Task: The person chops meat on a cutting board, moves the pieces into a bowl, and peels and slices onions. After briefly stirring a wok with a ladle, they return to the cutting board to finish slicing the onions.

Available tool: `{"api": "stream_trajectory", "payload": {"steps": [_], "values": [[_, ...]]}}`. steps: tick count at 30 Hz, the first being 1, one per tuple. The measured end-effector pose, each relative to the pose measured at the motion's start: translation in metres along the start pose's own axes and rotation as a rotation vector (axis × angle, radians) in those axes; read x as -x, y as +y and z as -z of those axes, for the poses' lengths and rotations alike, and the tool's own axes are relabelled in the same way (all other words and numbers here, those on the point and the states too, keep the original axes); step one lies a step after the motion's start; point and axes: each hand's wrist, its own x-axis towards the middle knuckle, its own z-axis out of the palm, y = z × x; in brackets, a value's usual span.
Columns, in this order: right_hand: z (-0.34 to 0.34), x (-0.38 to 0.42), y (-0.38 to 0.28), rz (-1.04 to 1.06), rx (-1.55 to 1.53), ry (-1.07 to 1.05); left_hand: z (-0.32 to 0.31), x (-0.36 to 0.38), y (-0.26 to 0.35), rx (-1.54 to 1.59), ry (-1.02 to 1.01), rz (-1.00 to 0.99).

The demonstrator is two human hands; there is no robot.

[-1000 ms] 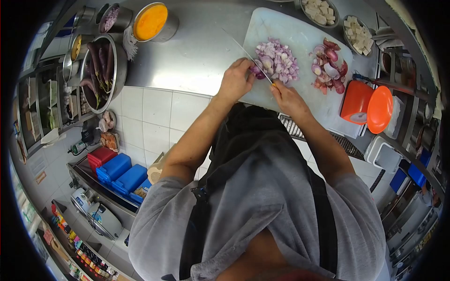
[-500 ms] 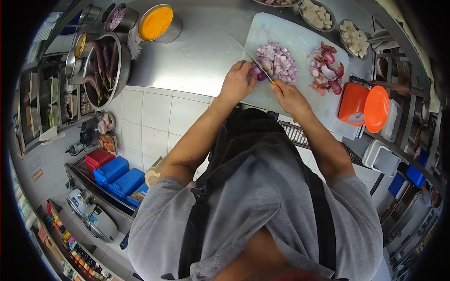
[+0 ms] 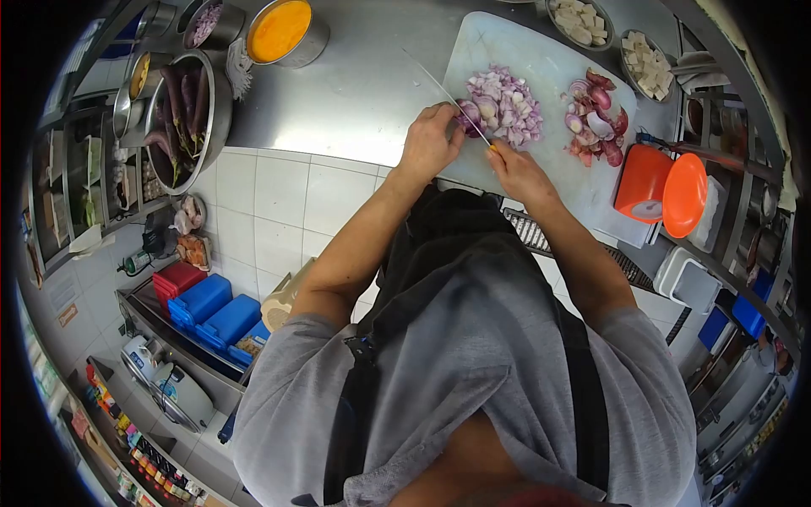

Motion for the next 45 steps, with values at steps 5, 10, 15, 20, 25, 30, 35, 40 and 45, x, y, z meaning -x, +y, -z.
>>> {"api": "stream_trajectory", "payload": {"steps": [5, 10, 15, 20, 25, 30, 35, 40, 45], "values": [[0.0, 0.001, 0.001, 0.04, -0.044, 0.047, -0.001, 0.003, -0.005, 0.02, 0.009, -0.033], [0.023, 0.011, -0.024, 0.011, -0.08, 0.078, -0.001, 0.002, -0.004, 0.006, -0.011, 0.035], [0.038, 0.025, -0.033, -0.069, -0.036, -0.054, 0.002, 0.0, -0.003, -0.04, 0.039, -0.056], [0.028, 0.016, -0.021, -0.019, -0.054, -0.071, 0.001, 0.0, -0.006, -0.016, 0.009, 0.007], [-0.001, -0.001, -0.004, 0.022, -0.029, -0.024, 0.005, 0.003, -0.007, 0.005, -0.013, 0.078], [0.0, 0.008, -0.002, 0.119, -0.103, 0.083, 0.009, -0.003, -0.013, -0.037, -0.086, -0.064], [0.025, 0.022, -0.018, 0.019, -0.265, 0.167, 0.025, -0.03, -0.005, -0.111, -0.179, -0.302], [0.03, 0.03, -0.01, -0.127, -0.209, 0.12, 0.022, -0.039, -0.006, -0.117, -0.336, -0.418], [0.022, 0.032, -0.021, -0.089, -0.216, 0.119, 0.02, -0.008, 0.003, -0.115, -0.341, -0.147]]}}
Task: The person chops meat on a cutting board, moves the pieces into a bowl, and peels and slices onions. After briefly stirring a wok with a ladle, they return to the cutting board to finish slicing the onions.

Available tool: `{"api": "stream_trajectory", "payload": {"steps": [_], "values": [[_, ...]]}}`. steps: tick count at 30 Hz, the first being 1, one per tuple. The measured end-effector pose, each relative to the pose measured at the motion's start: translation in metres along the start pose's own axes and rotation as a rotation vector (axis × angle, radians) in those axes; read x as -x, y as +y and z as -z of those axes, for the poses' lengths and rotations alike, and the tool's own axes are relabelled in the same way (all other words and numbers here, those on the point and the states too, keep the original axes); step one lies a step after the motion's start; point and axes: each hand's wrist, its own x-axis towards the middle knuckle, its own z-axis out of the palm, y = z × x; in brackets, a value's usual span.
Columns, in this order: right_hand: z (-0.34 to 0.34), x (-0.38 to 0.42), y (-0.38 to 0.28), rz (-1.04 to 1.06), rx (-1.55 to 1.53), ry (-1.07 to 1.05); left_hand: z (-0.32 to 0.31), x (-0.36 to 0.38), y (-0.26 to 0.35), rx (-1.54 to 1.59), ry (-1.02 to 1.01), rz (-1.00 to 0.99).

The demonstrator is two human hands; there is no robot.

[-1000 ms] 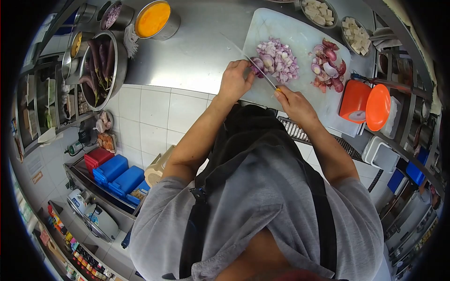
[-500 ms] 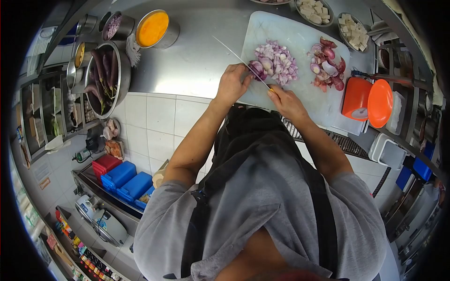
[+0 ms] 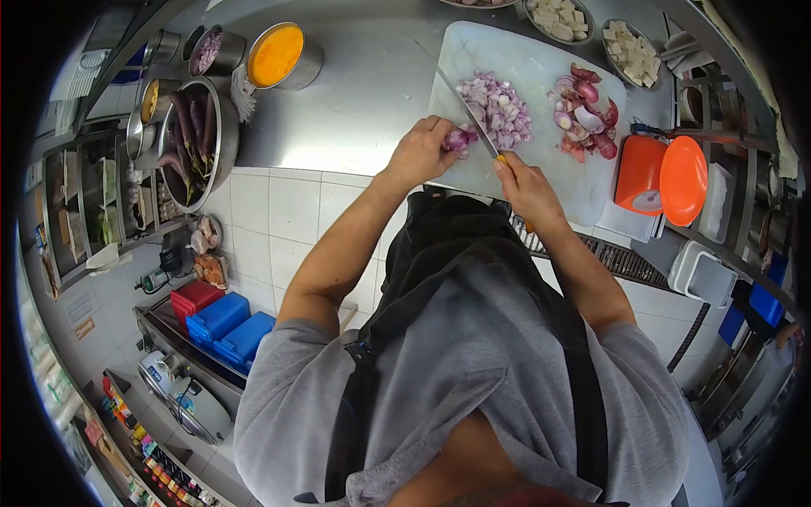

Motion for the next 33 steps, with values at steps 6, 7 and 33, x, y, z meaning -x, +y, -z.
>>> {"api": "stream_trajectory", "payload": {"steps": [6, 7, 33], "values": [[-0.019, -0.027, 0.026, 0.093, 0.13, 0.042, -0.008, 0.0, 0.004, 0.027, 0.123, -0.001], [-0.019, -0.027, 0.022, 0.089, 0.096, 0.044, -0.009, 0.001, 0.003, 0.035, 0.126, 0.004], [-0.026, -0.023, 0.01, 0.0, 0.052, -0.057, -0.013, 0.008, 0.007, 0.106, 0.178, 0.056]]}}
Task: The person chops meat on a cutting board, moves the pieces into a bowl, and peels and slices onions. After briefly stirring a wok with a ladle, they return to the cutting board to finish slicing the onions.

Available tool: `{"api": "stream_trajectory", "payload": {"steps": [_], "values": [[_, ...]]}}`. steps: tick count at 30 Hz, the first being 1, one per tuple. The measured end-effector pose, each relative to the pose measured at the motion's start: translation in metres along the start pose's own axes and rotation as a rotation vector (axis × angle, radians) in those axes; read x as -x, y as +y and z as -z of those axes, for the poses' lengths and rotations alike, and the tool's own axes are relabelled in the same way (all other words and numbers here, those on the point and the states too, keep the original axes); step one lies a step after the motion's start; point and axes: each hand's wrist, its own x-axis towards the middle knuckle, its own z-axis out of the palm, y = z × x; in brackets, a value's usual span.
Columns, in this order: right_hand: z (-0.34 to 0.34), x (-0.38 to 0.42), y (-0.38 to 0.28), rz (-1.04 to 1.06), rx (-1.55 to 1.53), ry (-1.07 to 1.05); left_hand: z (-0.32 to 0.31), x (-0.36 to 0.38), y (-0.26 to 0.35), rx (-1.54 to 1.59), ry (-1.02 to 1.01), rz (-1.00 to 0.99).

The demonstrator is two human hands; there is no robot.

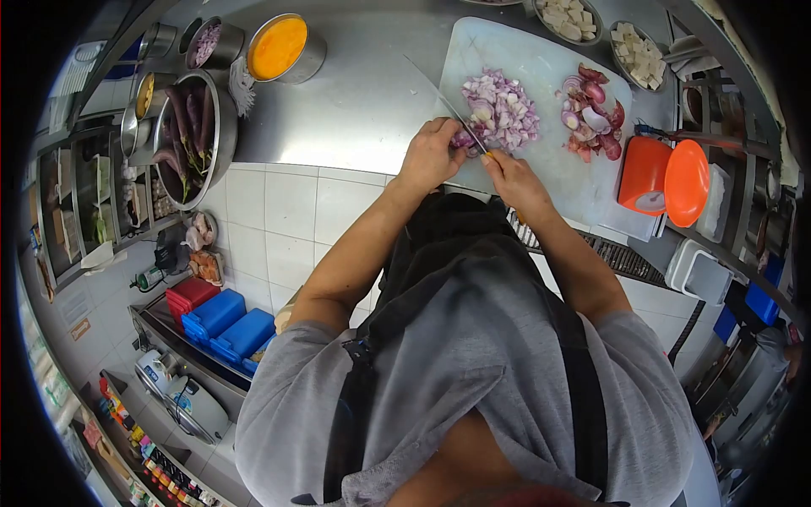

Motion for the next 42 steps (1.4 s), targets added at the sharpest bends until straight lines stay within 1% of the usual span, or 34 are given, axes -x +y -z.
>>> {"api": "stream_trajectory", "payload": {"steps": [1, 2, 4, 5, 7, 11, 13, 14, 16, 18, 20, 21, 22, 23, 25, 28, 30, 32, 35, 37, 38, 39, 40, 41, 42], "values": [[-0.001, -0.001, 0.0, -0.067, -0.029, -0.042, 0.001, 0.001, 0.0, 0.005, 0.01, -0.011], [0.001, 0.0, 0.0, -0.067, -0.033, -0.037, 0.0, 0.001, 0.001, 0.003, 0.007, -0.015], [0.009, 0.001, 0.001, -0.221, -0.093, -0.074, -0.001, -0.004, 0.006, -0.03, -0.006, 0.028], [0.011, 0.002, 0.004, -0.224, -0.094, -0.072, -0.003, -0.008, 0.007, -0.029, -0.009, 0.028], [0.014, 0.002, 0.01, -0.132, -0.029, -0.022, -0.011, -0.018, 0.009, -0.144, -0.045, -0.002], [0.023, 0.003, 0.003, -0.112, -0.022, 0.035, -0.016, -0.024, 0.013, -0.181, -0.063, 0.0], [0.029, 0.005, -0.006, -0.068, -0.014, 0.036, -0.012, -0.021, 0.015, -0.091, 0.056, -0.052], [0.033, 0.006, -0.011, -0.068, -0.016, 0.036, -0.007, -0.018, 0.016, -0.092, 0.054, -0.052], [0.039, 0.009, -0.019, -0.003, -0.005, 0.057, 0.002, -0.013, 0.016, -0.016, 0.018, 0.018], [0.034, 0.01, -0.016, 0.037, -0.029, 0.073, 0.0, -0.011, 0.011, -0.018, 0.015, -0.011], [0.022, 0.005, 0.0, 0.078, -0.047, 0.089, -0.002, -0.01, 0.006, -0.018, 0.017, -0.04], [0.01, -0.001, 0.019, 0.116, 0.01, 0.121, -0.004, -0.01, 0.006, -0.011, 0.017, -0.032], [0.008, -0.005, 0.021, 0.156, 0.068, 0.156, -0.005, -0.012, 0.006, -0.005, 0.018, -0.027], [0.01, -0.007, 0.023, 0.16, 0.07, 0.156, -0.006, -0.014, 0.004, -0.006, 0.022, -0.028], [0.024, 0.001, 0.002, 0.049, 0.023, 0.061, -0.006, -0.011, 0.005, 0.026, 0.012, 0.006], [0.035, 0.012, -0.018, 0.071, -0.011, 0.066, -0.005, -0.012, 0.007, 0.04, 0.029, -0.001], [0.019, 0.004, 0.005, 0.054, 0.029, 0.048, -0.005, -0.01, 0.009, 0.052, 0.014, 0.014], [0.019, -0.004, 0.012, 0.052, 0.072, 0.041, -0.004, -0.017, 0.008, 0.055, 0.011, 0.015], [0.028, 0.007, -0.002, 0.017, 0.061, 0.022, -0.005, -0.014, 0.007, 0.066, 0.004, 0.031], [0.037, 0.02, -0.016, 0.015, -0.017, 0.001, -0.008, -0.011, 0.007, 0.07, 0.016, 0.038], [0.029, 0.015, -0.005, 0.012, -0.017, -0.001, -0.009, -0.01, 0.006, 0.072, 0.015, 0.04], [0.016, 0.007, 0.013, 0.06, 0.016, 0.043, -0.011, -0.01, 0.006, 0.071, 0.028, 0.033], [0.012, 0.003, 0.016, 0.11, 0.05, 0.09, -0.011, -0.011, 0.006, 0.069, 0.042, 0.023], [0.013, 0.0, 0.02, 0.115, 0.052, 0.094, -0.011, -0.014, 0.006, 0.067, 0.046, 0.017], [0.017, -0.001, 0.014, 0.037, 0.031, 0.033, -0.011, -0.014, 0.006, 0.078, 0.042, 0.035]]}}
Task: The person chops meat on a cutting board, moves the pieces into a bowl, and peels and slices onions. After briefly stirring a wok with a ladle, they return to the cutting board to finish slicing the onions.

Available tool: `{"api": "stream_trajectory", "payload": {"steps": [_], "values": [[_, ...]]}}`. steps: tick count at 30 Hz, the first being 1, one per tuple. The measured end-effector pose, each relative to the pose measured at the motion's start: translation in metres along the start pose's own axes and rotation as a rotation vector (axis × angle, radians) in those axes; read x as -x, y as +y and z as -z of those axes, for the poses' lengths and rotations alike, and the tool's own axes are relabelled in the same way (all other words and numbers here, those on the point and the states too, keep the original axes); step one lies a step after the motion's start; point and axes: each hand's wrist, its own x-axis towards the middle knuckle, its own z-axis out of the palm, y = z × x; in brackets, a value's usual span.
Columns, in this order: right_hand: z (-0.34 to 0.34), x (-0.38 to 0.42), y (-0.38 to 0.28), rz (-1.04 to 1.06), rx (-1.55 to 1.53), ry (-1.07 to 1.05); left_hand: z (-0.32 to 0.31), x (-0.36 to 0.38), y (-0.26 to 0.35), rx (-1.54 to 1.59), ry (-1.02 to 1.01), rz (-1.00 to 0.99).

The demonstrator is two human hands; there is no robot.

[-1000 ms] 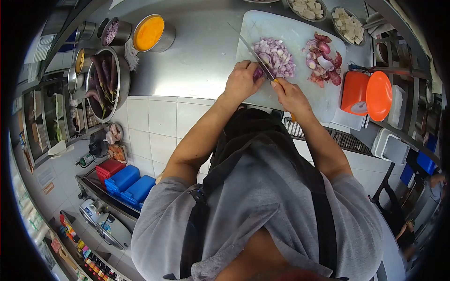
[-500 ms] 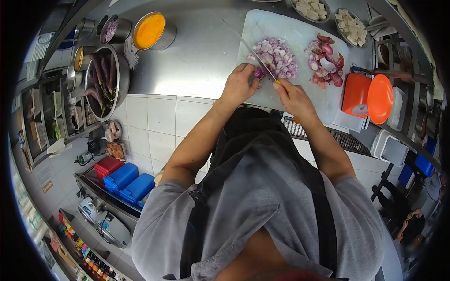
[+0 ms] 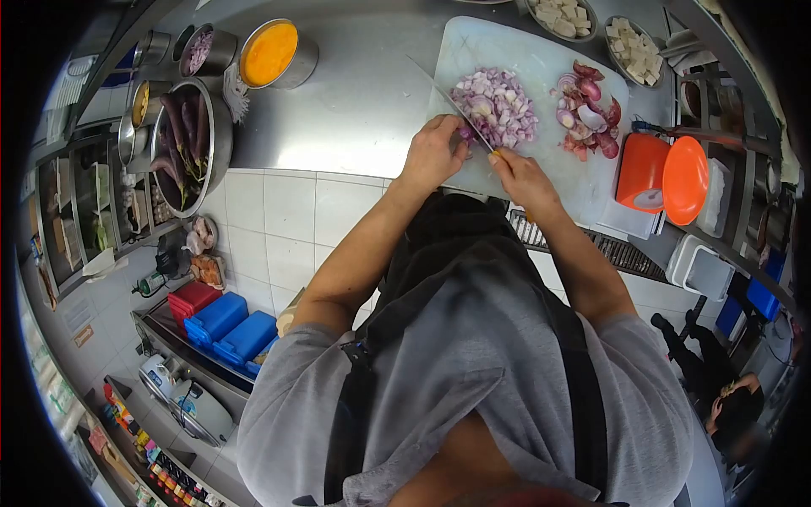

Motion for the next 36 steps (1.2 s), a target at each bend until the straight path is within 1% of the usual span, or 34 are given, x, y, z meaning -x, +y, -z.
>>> {"api": "stream_trajectory", "payload": {"steps": [1, 5, 7, 11, 13, 14, 15, 16, 17, 19, 20, 22, 23, 25, 26, 27, 28, 29, 30, 31, 33, 36], "values": [[0.004, 0.003, -0.006, -0.085, -0.023, -0.065, 0.0, 0.003, 0.001, 0.013, -0.011, 0.023], [0.029, 0.028, -0.03, -0.105, -0.006, -0.072, 0.001, 0.004, 0.002, 0.012, -0.015, 0.04], [0.034, 0.036, -0.036, -0.157, -0.026, -0.149, 0.0, 0.005, 0.0, 0.002, -0.006, 0.033], [0.03, 0.029, -0.033, -0.168, -0.036, -0.166, -0.003, 0.007, -0.002, -0.005, 0.012, 0.028], [0.023, 0.018, -0.03, -0.161, -0.066, -0.149, -0.004, 0.006, -0.002, -0.01, 0.001, 0.063], [0.01, 0.008, -0.013, -0.162, -0.068, -0.145, -0.005, 0.006, -0.001, -0.009, -0.002, 0.06], [-0.013, -0.004, 0.012, 0.05, -0.027, -0.015, -0.005, 0.007, 0.0, -0.005, 0.0, 0.043], [-0.025, -0.012, 0.024, 0.264, 0.012, 0.119, -0.003, 0.007, 0.001, -0.004, 0.002, 0.022], [-0.024, -0.014, 0.023, 0.271, 0.008, 0.132, -0.002, 0.004, 0.001, -0.012, 0.001, 0.009], [-0.018, -0.011, 0.016, 0.241, 0.045, 0.114, -0.001, 0.004, 0.007, 0.002, -0.005, 0.053], [-0.011, -0.008, 0.013, 0.243, 0.046, 0.127, 0.001, 0.002, 0.008, 0.001, -0.007, 0.04], [0.015, 0.005, -0.016, -0.158, -0.211, -0.03, 0.012, -0.009, 0.021, -0.075, -0.043, 0.054], [0.019, 0.009, -0.016, -0.16, -0.214, -0.018, 0.019, -0.02, 0.028, -0.074, -0.048, 0.043], [0.023, 0.017, -0.015, -0.148, -0.2, -0.016, 0.039, -0.052, 0.053, -0.181, 0.08, -0.235], [0.02, 0.022, -0.016, -0.148, -0.205, -0.008, 0.039, -0.07, 0.058, -0.171, 0.049, -0.37], [0.014, 0.028, -0.018, -0.096, -0.167, -0.062, 0.029, -0.084, 0.049, -0.171, 0.048, -0.376], [0.008, 0.031, -0.017, -0.04, -0.125, -0.115, 0.015, -0.097, 0.036, -0.297, -0.191, -0.433], [0.0, 0.031, -0.012, -0.035, -0.122, -0.109, 0.005, -0.104, 0.028, -0.425, -0.429, -0.485], [-0.008, 0.03, -0.008, 0.044, -0.058, -0.122, -0.001, -0.107, 0.03, -0.494, -0.636, -0.342], [-0.012, 0.031, -0.003, 0.12, 0.003, -0.134, -0.004, -0.107, 0.03, -0.498, -0.637, -0.351], [-0.011, 0.033, 0.004, 0.091, 0.038, -0.117, -0.008, -0.106, 0.032, -0.64, -0.659, -0.374], [-0.001, 0.033, 0.014, 0.091, 0.043, -0.154, -0.005, -0.102, 0.038, -0.711, -0.705, -0.346]]}}
